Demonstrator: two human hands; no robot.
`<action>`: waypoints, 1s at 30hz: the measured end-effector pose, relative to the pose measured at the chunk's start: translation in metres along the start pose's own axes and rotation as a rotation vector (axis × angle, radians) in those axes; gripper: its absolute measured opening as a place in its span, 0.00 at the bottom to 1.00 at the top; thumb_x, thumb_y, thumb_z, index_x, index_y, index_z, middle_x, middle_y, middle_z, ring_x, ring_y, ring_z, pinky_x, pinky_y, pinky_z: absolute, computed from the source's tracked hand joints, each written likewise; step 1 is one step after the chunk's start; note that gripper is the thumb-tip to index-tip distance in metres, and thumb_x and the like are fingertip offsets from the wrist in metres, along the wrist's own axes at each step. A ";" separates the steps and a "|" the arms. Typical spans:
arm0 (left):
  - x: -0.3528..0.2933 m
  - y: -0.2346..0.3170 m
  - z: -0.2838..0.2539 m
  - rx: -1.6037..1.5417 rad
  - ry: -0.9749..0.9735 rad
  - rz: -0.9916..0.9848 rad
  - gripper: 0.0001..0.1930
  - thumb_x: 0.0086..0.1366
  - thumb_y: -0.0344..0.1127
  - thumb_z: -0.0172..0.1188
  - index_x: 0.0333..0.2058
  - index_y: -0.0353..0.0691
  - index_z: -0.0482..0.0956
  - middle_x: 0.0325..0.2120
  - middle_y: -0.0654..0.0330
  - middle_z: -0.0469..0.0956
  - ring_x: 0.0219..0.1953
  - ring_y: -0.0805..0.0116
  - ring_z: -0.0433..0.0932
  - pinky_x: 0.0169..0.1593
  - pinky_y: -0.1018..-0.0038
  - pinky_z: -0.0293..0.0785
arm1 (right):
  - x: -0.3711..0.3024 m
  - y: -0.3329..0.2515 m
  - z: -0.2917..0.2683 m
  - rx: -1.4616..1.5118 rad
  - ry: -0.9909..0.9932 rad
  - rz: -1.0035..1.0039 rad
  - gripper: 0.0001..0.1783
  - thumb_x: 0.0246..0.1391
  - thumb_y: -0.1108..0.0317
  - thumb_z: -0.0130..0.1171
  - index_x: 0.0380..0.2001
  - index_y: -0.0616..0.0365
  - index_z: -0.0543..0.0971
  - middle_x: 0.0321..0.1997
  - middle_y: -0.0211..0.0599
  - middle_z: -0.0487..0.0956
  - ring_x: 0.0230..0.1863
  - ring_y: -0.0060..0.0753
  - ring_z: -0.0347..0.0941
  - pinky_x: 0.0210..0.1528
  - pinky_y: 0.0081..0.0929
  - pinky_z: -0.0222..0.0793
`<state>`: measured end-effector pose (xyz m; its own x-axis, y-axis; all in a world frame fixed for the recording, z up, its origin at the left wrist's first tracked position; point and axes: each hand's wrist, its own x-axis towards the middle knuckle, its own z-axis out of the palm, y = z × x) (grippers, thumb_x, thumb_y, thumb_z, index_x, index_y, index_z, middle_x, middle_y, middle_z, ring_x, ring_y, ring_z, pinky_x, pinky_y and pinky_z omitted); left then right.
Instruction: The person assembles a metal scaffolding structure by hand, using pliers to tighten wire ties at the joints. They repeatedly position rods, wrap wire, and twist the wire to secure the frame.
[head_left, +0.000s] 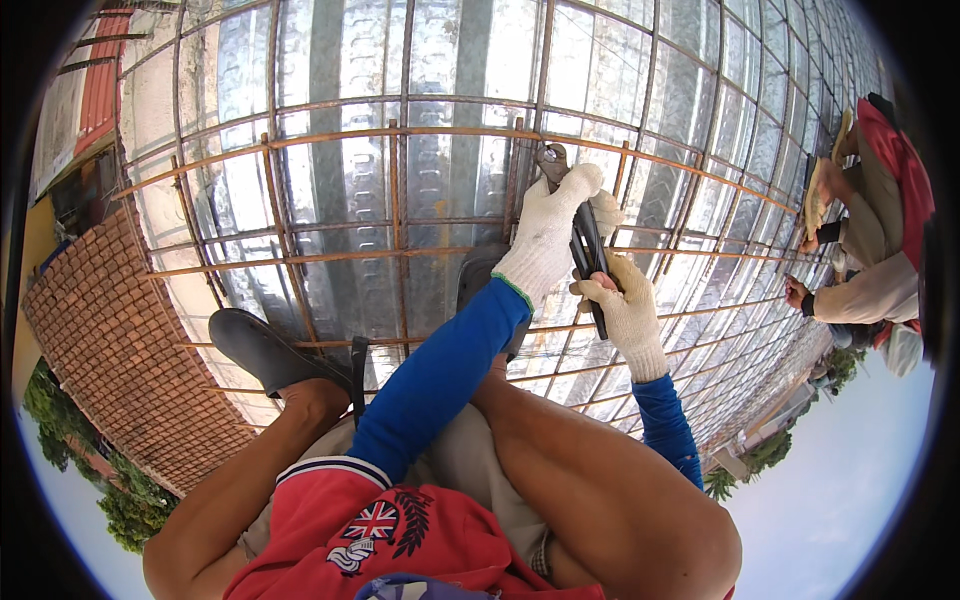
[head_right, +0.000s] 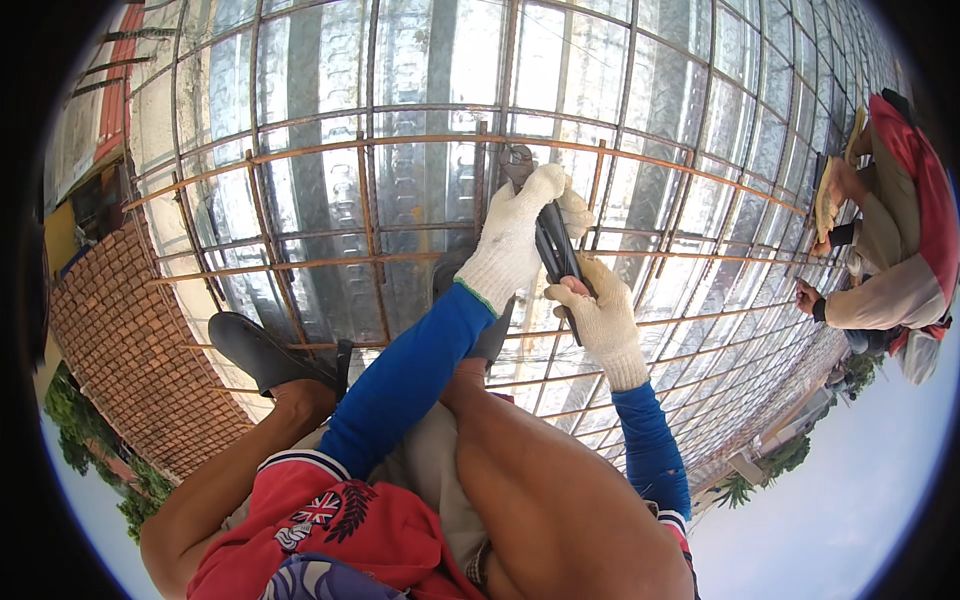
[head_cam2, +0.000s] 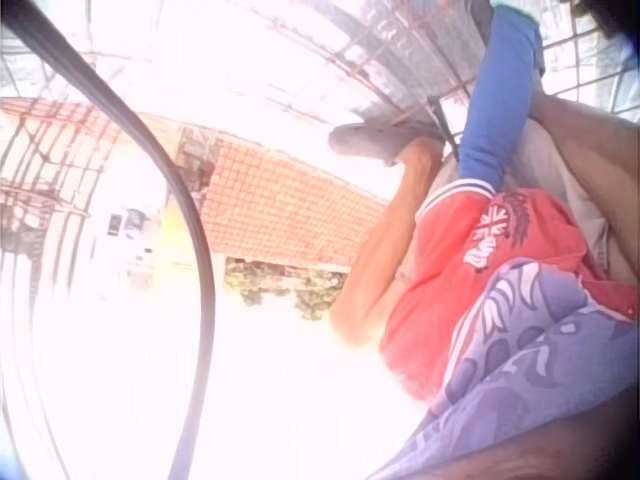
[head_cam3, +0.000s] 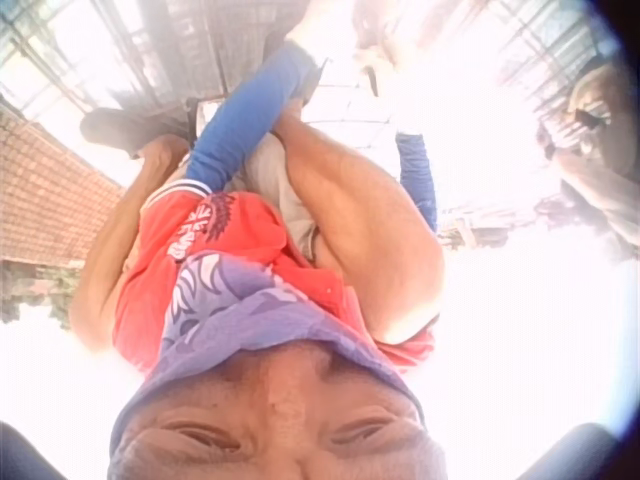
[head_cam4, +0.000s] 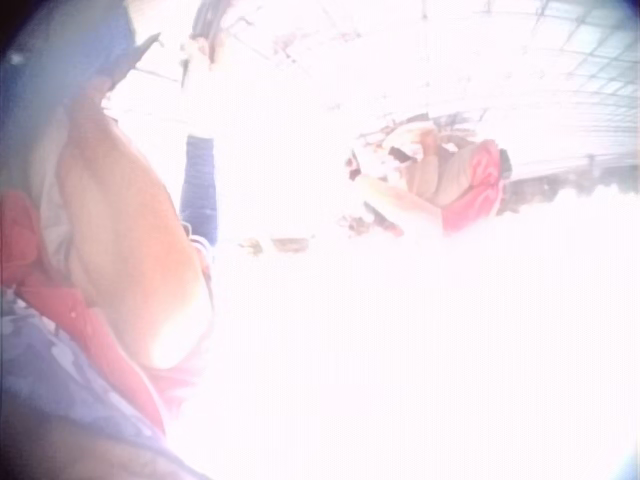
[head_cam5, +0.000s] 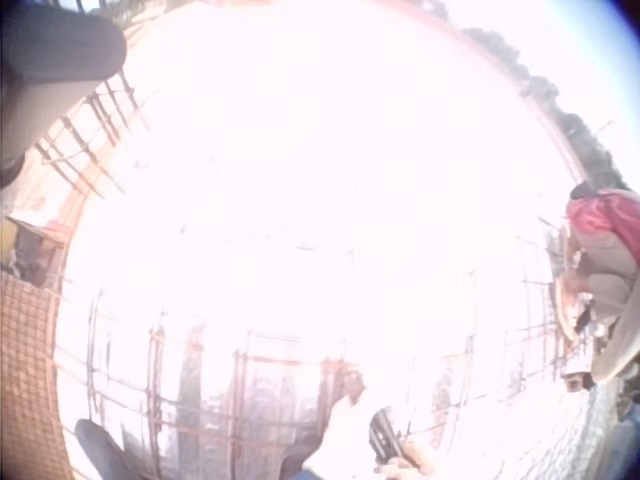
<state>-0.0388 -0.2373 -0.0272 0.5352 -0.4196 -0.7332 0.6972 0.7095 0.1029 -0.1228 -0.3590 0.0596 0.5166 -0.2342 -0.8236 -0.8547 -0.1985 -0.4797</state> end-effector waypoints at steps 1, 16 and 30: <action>0.000 -0.001 -0.002 0.010 -0.008 0.008 0.14 0.74 0.45 0.68 0.39 0.38 0.81 0.27 0.57 0.83 0.29 0.63 0.84 0.35 0.66 0.84 | -0.002 0.006 0.004 0.033 0.044 -0.004 0.20 0.57 0.71 0.72 0.51 0.69 0.83 0.35 0.28 0.80 0.35 0.16 0.78 0.38 0.21 0.78; 0.014 -0.026 0.024 -0.023 0.376 0.177 0.16 0.70 0.46 0.73 0.41 0.41 0.78 0.24 0.62 0.79 0.23 0.68 0.82 0.30 0.71 0.83 | 0.024 0.013 0.012 -1.006 0.294 -0.336 0.23 0.62 0.68 0.64 0.58 0.65 0.75 0.39 0.54 0.84 0.40 0.62 0.83 0.43 0.51 0.79; 0.010 -0.024 0.021 -0.008 0.359 0.200 0.14 0.72 0.43 0.67 0.34 0.42 0.75 0.18 0.64 0.74 0.16 0.71 0.74 0.21 0.68 0.74 | 0.008 0.017 0.004 -0.881 0.258 -0.517 0.23 0.66 0.62 0.66 0.55 0.68 0.76 0.32 0.53 0.85 0.30 0.57 0.85 0.34 0.46 0.80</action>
<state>-0.0403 -0.2704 -0.0234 0.4583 -0.0494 -0.8874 0.5915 0.7622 0.2630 -0.1328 -0.3604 0.0434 0.8916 -0.0984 -0.4420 -0.2412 -0.9293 -0.2796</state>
